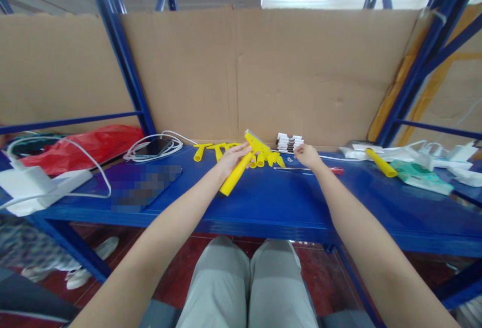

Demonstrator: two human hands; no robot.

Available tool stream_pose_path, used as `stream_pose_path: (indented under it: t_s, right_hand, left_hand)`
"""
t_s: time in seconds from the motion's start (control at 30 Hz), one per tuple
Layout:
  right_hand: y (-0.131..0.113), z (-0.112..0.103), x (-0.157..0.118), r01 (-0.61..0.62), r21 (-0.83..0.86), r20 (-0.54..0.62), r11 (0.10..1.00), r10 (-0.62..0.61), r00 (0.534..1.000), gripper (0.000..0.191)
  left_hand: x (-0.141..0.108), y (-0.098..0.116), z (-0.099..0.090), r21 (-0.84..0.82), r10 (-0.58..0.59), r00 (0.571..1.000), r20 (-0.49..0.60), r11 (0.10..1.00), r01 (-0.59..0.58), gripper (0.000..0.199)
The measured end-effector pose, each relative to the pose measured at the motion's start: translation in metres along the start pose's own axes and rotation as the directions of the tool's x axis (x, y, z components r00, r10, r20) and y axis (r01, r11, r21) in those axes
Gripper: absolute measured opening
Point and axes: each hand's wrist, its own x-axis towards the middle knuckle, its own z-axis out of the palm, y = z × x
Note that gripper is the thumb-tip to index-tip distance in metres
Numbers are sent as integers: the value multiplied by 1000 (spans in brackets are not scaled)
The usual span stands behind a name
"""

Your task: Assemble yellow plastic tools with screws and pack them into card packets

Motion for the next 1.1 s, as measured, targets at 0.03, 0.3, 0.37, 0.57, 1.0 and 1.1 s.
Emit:
stream_pose_path:
  t_s: [0.03, 0.3, 0.37, 0.57, 1.0, 1.1]
  right_hand:
    - [6, 0, 3, 20, -112, -8, 993, -21, 1000, 17]
    - [31, -2, 10, -6, -334, 56, 943, 26, 998, 34]
    - [34, -1, 9, -4, -345, 83, 939, 34, 996, 36]
    - [33, 0, 6, -9, -472, 107, 882, 67, 992, 37]
    - [25, 4, 5, -38, -521, 78, 853, 93, 993, 24]
    - [23, 5, 5, -33, -520, 83, 854, 88, 993, 24]
  left_hand:
    - [1, -2, -1, -3, -18, 1000, -2, 1000, 18, 38]
    - [1, -8, 0, 9, -68, 998, -3, 998, 68, 34]
    - [1, -8, 1, 20, -78, 997, -2, 997, 78, 40]
    - [0, -10, 2, 42, -86, 996, -12, 995, 86, 46]
    - [-1, -13, 5, 60, -115, 993, 8, 992, 114, 41]
    - [-2, -13, 6, 54, -115, 993, 15, 992, 114, 41]
